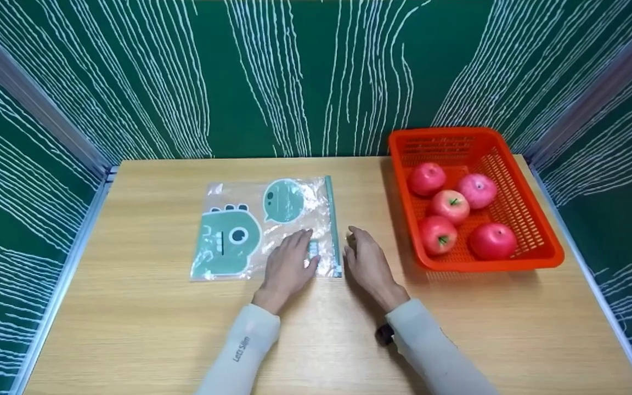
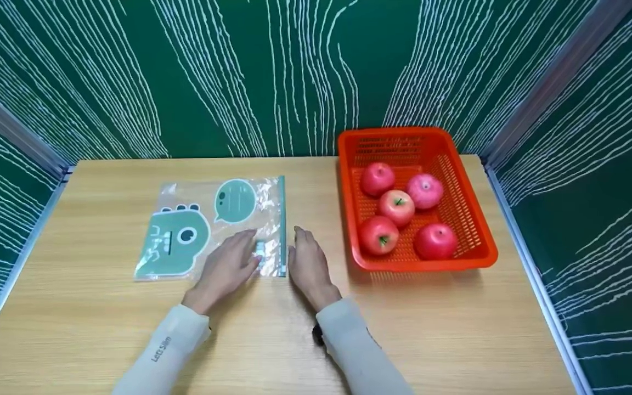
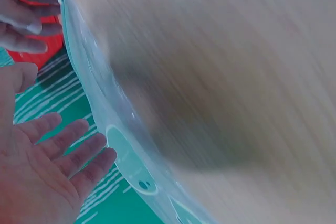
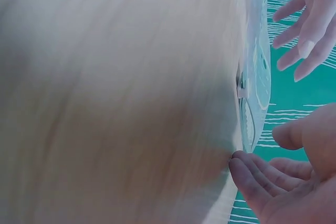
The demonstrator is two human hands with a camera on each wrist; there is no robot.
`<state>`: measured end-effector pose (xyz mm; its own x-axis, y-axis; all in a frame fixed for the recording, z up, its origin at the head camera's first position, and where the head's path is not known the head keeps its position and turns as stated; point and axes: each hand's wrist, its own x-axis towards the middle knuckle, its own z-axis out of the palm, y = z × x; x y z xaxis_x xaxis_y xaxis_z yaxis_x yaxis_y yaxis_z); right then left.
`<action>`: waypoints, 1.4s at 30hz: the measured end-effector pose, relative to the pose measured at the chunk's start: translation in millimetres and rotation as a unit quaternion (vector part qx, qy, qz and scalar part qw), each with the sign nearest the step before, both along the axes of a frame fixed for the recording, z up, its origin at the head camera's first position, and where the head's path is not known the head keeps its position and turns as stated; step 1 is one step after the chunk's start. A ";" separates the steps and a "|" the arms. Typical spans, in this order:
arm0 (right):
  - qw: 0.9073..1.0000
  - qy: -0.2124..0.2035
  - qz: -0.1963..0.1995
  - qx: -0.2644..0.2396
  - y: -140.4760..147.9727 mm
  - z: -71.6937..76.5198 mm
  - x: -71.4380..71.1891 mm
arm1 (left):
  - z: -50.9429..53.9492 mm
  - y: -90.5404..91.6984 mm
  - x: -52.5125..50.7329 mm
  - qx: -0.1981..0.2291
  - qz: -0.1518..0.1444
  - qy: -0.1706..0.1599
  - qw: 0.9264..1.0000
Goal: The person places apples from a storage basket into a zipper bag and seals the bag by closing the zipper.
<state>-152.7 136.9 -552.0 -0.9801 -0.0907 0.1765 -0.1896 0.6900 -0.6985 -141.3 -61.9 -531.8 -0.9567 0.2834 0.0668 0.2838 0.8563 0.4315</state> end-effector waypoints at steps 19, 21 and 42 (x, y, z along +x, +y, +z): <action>0.994 -0.051 0.007 -0.096 -6.6 5.1 3.9 | -4.6 45.8 9.5 0.050 0.021 0.028 0.998; 0.993 -0.057 0.007 -0.105 -7.1 4.8 3.4 | -5.8 48.5 10.1 0.050 0.027 0.028 0.998; 0.962 -0.151 -0.025 -0.224 -10.6 7.4 1.7 | -6.8 61.7 11.0 0.051 0.075 0.013 0.996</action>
